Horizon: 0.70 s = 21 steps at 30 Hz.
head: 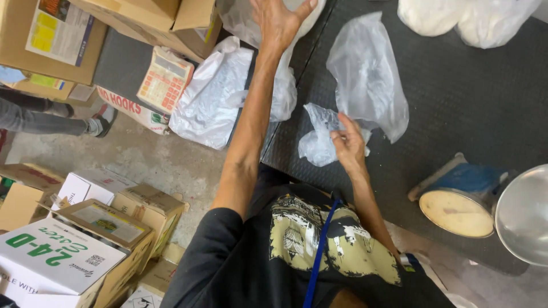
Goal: Scooping white powder from a large bag into smaller plastic bags and weighing them on a scale.
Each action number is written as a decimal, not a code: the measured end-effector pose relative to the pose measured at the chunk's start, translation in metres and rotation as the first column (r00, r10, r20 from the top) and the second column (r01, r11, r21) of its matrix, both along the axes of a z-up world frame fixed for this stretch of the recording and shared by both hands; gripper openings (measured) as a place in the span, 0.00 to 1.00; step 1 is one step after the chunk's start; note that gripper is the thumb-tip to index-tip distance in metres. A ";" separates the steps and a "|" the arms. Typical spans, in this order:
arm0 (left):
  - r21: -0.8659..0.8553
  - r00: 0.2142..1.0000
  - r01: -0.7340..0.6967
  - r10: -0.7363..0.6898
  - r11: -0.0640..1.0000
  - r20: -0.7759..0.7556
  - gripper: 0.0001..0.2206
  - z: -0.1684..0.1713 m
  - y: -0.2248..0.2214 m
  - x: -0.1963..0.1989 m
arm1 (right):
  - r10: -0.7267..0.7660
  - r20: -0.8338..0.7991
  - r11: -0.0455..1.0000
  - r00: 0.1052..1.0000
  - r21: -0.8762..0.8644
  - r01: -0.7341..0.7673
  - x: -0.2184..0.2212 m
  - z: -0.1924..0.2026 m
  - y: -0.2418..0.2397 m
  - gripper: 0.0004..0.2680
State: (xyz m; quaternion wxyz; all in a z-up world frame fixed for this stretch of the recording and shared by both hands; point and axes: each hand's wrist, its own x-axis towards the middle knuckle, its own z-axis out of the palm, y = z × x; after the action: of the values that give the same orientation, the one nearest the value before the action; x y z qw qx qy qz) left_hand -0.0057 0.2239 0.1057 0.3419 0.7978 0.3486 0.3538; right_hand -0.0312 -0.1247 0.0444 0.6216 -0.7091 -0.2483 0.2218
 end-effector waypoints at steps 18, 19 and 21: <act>-0.295 0.807 0.509 -0.567 0.809 -0.165 0.53 -0.061 -0.240 -0.124 | 0.203 -0.013 0.962 0.979 -0.184 -0.202 0.029 0.048 -0.020 0.26; -0.231 0.697 0.538 -0.582 0.811 -0.420 0.45 -0.053 -0.237 -0.127 | 0.131 -0.084 0.980 0.988 -0.142 -0.142 0.034 0.044 -0.026 0.26; -0.180 0.536 0.581 -0.540 0.793 -0.649 0.39 -0.069 -0.233 -0.142 | 0.053 -0.163 0.992 0.985 -0.107 -0.071 0.039 0.036 -0.041 0.26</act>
State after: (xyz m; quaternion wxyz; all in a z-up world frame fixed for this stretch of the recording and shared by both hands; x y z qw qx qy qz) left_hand -0.1473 -0.0091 0.0364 0.2644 0.9474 0.1628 -0.0768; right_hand 0.0076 -0.1652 0.0805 0.5914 -0.7148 -0.2065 0.3108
